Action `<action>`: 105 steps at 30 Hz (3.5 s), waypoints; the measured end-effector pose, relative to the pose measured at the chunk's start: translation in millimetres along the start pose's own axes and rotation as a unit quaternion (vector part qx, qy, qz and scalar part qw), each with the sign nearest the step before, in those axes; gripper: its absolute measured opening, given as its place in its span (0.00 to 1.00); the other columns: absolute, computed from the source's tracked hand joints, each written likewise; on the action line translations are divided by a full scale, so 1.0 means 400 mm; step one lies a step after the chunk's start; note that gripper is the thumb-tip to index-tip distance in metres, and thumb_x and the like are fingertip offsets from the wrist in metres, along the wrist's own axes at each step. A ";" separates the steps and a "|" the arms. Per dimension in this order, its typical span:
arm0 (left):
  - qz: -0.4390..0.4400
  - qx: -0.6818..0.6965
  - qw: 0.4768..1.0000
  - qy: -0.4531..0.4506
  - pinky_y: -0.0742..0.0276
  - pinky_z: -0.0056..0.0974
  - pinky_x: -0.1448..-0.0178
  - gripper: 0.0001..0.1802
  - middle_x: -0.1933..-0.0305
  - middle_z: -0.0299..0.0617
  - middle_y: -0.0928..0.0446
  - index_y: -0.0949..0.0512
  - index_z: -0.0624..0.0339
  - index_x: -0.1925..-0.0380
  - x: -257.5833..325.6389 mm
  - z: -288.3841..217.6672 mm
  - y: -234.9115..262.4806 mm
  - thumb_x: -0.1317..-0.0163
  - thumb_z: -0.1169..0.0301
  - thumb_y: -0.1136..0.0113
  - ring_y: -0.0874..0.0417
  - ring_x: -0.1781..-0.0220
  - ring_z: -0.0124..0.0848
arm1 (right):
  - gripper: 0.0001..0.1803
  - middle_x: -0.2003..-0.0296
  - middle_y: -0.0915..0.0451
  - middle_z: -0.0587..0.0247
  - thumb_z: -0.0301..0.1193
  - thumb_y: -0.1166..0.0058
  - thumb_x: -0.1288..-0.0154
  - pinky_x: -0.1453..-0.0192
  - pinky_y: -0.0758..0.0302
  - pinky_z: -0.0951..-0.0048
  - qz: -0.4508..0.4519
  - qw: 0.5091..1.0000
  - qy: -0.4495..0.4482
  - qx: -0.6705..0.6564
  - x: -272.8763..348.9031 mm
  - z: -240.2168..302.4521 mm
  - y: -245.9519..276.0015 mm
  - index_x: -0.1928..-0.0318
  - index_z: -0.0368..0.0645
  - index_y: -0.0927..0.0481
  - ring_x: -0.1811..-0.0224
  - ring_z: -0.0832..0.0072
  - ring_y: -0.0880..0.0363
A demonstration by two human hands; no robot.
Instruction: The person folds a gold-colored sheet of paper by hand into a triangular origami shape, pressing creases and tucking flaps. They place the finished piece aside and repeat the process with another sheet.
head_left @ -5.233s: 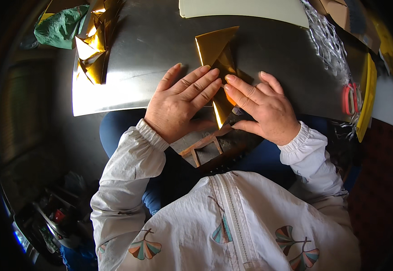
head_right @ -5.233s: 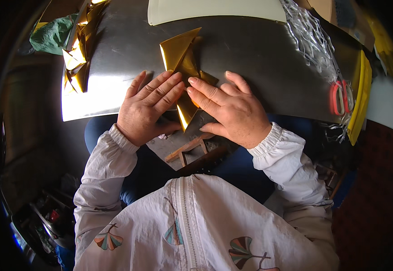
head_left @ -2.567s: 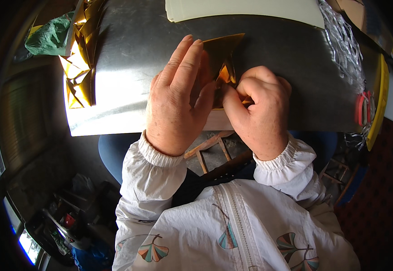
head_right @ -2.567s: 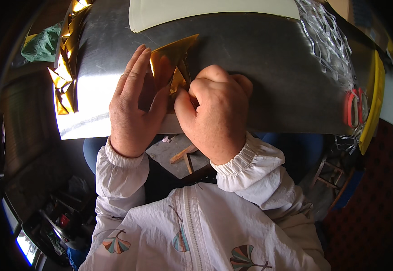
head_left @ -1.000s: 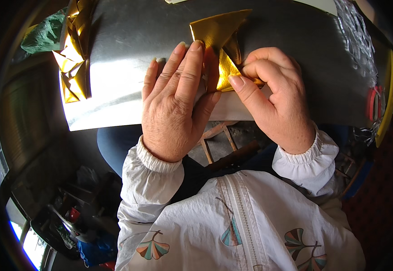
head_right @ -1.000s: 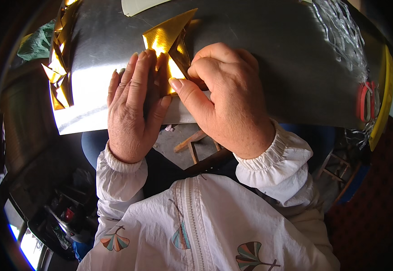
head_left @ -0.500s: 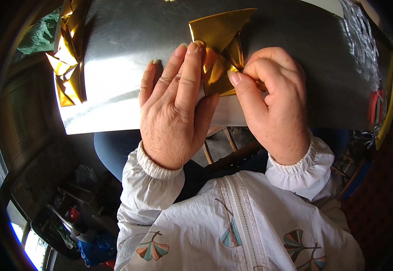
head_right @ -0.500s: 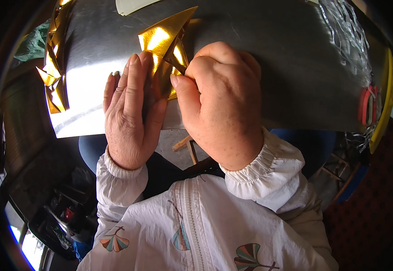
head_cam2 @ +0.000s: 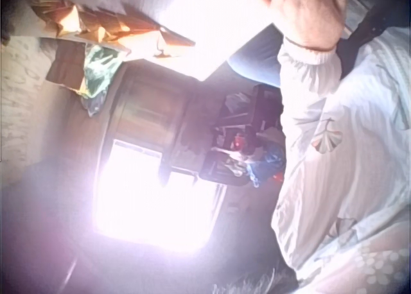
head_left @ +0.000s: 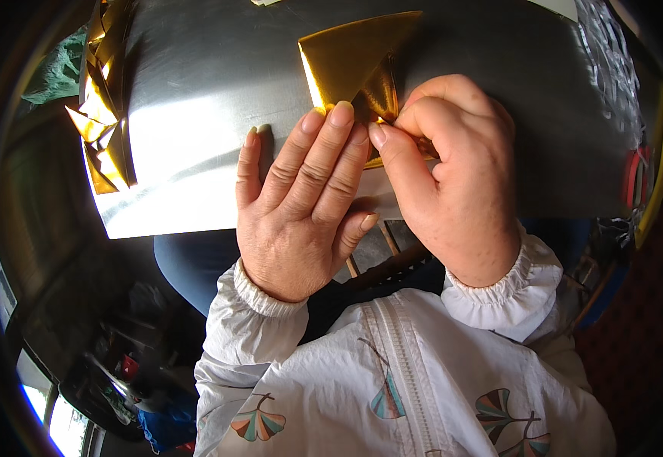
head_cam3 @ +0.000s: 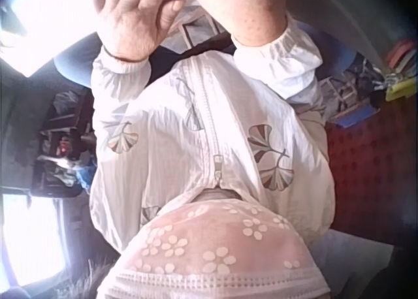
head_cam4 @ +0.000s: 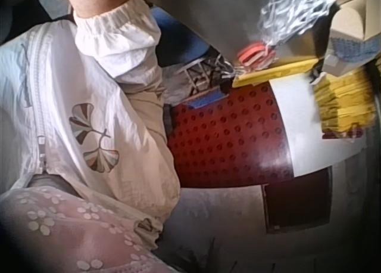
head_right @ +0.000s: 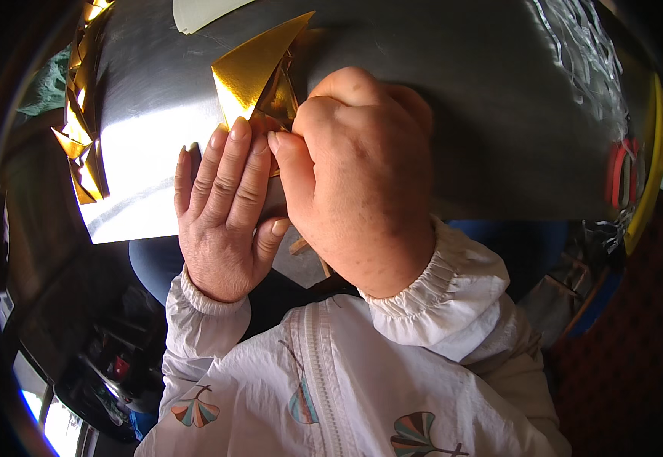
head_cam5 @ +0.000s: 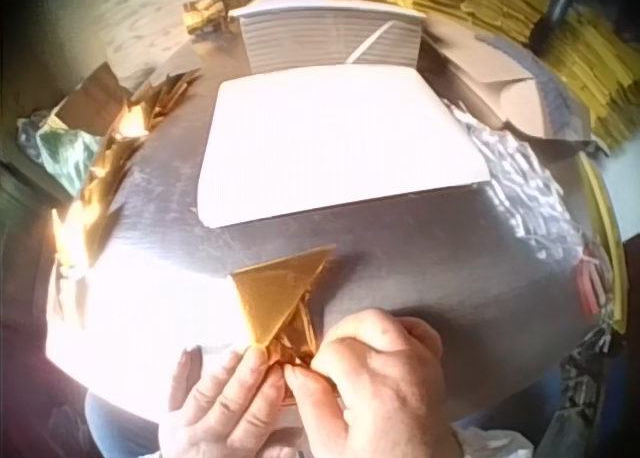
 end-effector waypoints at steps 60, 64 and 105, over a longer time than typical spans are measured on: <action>-0.068 0.091 0.985 -0.132 0.52 0.47 0.22 0.25 0.29 0.46 0.31 0.30 0.60 0.33 -0.166 0.181 0.013 0.28 0.65 0.51 0.38 0.23 0.43 | 0.05 0.47 0.26 0.47 0.18 0.38 0.43 0.63 0.24 0.79 0.056 0.996 -0.072 -0.002 -0.003 0.016 0.018 0.72 0.33 0.23 0.65 0.77 0.23; -0.065 0.089 0.985 -0.131 0.52 0.47 0.22 0.26 0.29 0.47 0.31 0.31 0.61 0.33 -0.166 0.179 0.015 0.28 0.64 0.50 0.38 0.23 0.44 | 0.06 0.48 0.26 0.48 0.18 0.38 0.43 0.64 0.25 0.79 0.050 0.996 -0.073 -0.002 -0.001 0.015 0.014 0.72 0.33 0.23 0.67 0.78 0.24; -0.113 0.004 0.982 -0.150 0.48 0.49 0.24 0.42 0.28 0.53 0.34 0.35 0.63 0.31 -0.183 0.172 -0.016 0.37 0.45 0.43 0.38 0.24 0.50 | 0.05 0.51 0.23 0.48 0.19 0.38 0.42 0.62 0.24 0.78 0.007 0.998 -0.070 -0.001 0.001 0.007 0.004 0.71 0.34 0.23 0.63 0.75 0.23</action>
Point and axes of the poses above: each hand's wrist, its own x-axis away from the middle knuckle, its own y-axis out of the back of the hand, z = x × y, the point moved 1 cm from there along -x, towards the middle knuckle
